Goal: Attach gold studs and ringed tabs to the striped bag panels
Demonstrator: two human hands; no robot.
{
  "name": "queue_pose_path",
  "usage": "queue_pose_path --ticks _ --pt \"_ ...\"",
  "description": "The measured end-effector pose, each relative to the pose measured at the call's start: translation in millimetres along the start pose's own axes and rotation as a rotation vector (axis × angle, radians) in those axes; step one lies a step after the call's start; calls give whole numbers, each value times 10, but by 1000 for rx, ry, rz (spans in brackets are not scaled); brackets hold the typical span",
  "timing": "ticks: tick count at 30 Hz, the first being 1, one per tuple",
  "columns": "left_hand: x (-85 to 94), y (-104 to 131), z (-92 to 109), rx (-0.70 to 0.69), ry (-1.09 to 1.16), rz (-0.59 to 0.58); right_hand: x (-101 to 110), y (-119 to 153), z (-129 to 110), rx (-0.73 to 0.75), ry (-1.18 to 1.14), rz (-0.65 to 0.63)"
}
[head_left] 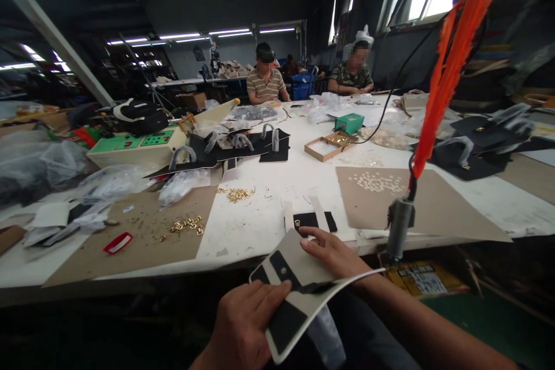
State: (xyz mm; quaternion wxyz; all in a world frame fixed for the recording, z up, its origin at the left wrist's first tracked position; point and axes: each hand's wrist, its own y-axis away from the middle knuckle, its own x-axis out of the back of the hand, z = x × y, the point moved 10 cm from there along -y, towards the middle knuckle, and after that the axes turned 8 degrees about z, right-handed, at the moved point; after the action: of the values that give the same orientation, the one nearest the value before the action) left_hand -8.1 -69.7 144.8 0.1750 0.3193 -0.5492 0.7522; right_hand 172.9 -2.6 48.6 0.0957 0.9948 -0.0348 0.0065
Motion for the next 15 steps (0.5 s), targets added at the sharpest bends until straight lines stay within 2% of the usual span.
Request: queue_pose_path --ticks 3,5,6,8,10,11,13,15 --pt "169 -21 -31 85 -105 -10 119 -18 53 -4 -133 165" --pt "306 -32 -110 181 -218 16 244 129 -15 78 -181 328" --pt "357 -42 -145 229 -270 27 254 241 -87 140 -162 365" --pt "365 -81 -160 290 -303 18 108 485 -284 290 -67 299" --pt "217 -137 -86 295 -225 -25 -124 737 -507 481 100 198" --pt "99 -155 -36 298 -162 -46 -217 846 -605 581 207 186" --pt "-217 -133 42 347 -33 -84 -307 971 -732 726 422 243" --pt "-624 -46 122 403 87 -128 -274 966 -766 778 564 319"
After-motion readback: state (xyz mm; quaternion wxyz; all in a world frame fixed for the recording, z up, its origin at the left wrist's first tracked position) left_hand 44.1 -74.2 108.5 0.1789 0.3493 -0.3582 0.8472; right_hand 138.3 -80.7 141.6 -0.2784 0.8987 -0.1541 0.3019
